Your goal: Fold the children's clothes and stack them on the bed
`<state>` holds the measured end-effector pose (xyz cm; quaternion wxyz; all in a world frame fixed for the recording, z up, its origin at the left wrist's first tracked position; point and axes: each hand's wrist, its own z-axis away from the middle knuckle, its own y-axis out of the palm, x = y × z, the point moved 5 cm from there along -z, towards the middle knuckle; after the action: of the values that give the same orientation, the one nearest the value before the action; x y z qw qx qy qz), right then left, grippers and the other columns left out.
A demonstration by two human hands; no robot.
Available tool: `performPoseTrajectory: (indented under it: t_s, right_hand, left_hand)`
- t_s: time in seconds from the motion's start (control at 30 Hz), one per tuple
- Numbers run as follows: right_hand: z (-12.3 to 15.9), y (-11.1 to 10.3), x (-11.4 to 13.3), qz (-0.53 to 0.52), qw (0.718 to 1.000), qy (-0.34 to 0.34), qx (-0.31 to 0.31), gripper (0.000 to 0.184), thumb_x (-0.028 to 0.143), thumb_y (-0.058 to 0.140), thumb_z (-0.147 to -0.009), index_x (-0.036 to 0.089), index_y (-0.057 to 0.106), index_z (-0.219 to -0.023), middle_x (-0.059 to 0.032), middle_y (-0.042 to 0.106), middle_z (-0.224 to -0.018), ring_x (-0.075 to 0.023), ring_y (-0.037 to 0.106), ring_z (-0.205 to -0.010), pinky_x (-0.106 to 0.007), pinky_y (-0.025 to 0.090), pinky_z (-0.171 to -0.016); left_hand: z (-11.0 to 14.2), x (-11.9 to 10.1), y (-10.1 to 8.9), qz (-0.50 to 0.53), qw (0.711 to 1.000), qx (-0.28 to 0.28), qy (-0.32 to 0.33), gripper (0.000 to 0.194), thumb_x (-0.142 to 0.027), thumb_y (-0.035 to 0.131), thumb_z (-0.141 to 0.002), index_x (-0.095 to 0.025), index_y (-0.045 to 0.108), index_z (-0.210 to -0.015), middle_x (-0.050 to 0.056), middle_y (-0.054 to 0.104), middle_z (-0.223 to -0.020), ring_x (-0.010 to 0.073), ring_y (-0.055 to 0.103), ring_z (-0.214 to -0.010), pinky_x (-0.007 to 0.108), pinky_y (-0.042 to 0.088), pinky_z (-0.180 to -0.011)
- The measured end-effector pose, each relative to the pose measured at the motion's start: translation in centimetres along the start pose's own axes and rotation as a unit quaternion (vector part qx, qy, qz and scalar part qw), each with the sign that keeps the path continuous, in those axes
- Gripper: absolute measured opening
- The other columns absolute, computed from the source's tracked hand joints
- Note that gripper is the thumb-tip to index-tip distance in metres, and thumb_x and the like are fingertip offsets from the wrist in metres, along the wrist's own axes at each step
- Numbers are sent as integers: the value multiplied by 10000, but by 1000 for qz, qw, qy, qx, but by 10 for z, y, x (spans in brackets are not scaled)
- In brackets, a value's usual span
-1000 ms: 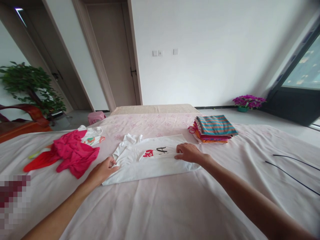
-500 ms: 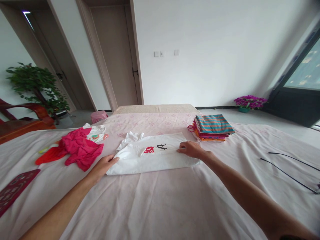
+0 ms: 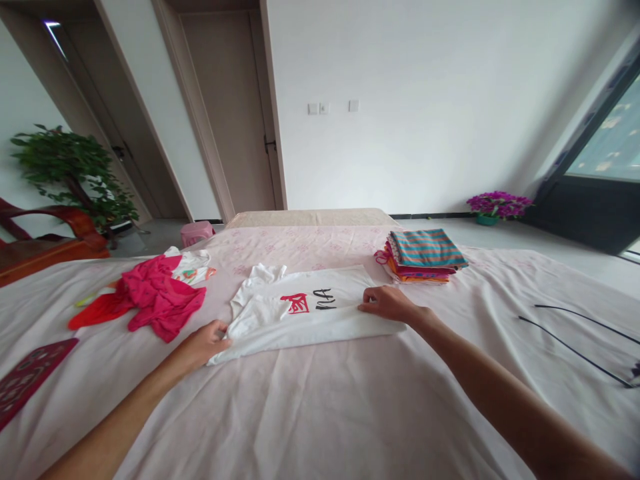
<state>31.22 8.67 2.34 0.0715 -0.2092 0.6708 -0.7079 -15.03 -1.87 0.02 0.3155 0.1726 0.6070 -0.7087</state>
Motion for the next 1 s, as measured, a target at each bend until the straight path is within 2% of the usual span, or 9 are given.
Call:
performPoseTrajectory:
  t_s: [0.1,0.17,0.3,0.47,0.63,0.73,0.8,0.9,1.0]
  right_hand:
    - [-3,-2,1,14,999,1,-33,312,526,599,-876,236,698,-936,-18,708,-861,-181,621,-778,-264,350,-646]
    - [-1,-8,7,27,996,-21,-88,291,481,596,-896,220,690,-985,-42,702,-905,-198,613,-860,-282,372,-724]
    - [16,-14,45,19,982,-113,-153,295,450,569,-926,196,682,-1024,-93,678,-1008,-226,569,-962,-335,376,-848]
    - [47,5,104,-21,958,-272,-88,291,395,554,-940,250,652,-1171,-85,643,-1157,-224,546,-1042,-354,386,-888]
    - [60,20,98,-12,955,-290,-59,272,179,460,-946,250,699,-1053,-58,658,-970,-186,560,-913,-313,403,-800]
    - [61,16,89,-26,952,-301,-41,275,122,491,-873,237,705,-1001,-45,651,-922,-177,567,-881,-305,416,-801]
    - [57,10,93,-35,958,-281,-47,254,126,500,-861,231,710,-957,-43,655,-911,-178,577,-878,-315,428,-822]
    - [48,6,114,-57,960,-261,-78,298,234,486,-938,234,658,-1182,-85,654,-1142,-211,575,-1064,-362,432,-938]
    - [40,19,135,-53,952,-293,-63,542,427,439,-990,212,395,-1485,-141,433,-1495,-261,374,-1379,-452,310,-1123]
  left_hand:
    - [6,-21,-6,-203,971,-100,75,345,-297,605,-766,-235,601,-1105,54,700,-970,260,647,-939,338,464,-806]
    - [12,-45,0,-233,947,-136,175,319,-192,521,-810,-246,613,-1110,65,672,-1113,237,614,-1063,334,441,-921]
    - [14,-77,32,-159,939,-50,301,335,-203,380,-916,-251,663,-1088,42,657,-1202,180,592,-1143,292,428,-1019]
    - [2,-73,62,-183,936,10,301,494,-453,359,-976,-259,525,-1399,66,443,-1519,237,387,-1406,409,295,-1172]
    - [0,-55,68,-260,929,15,265,609,-574,370,-945,-334,356,-1504,69,225,-1623,340,162,-1495,610,148,-1168]
    - [-6,-56,61,-246,942,0,228,555,-559,344,-958,-337,447,-1456,82,330,-1584,341,244,-1471,615,201,-1147]
    - [-12,-66,58,-229,945,-35,231,519,-488,298,-986,-268,557,-1377,109,463,-1502,297,347,-1430,542,248,-1159]
    - [-15,-89,67,-212,931,-59,292,523,-455,305,-989,-216,539,-1391,109,484,-1485,258,352,-1427,463,252,-1181]
    - [-13,-98,87,-232,920,-36,314,595,-534,395,-949,-292,392,-1492,82,329,-1585,328,234,-1474,582,185,-1174]
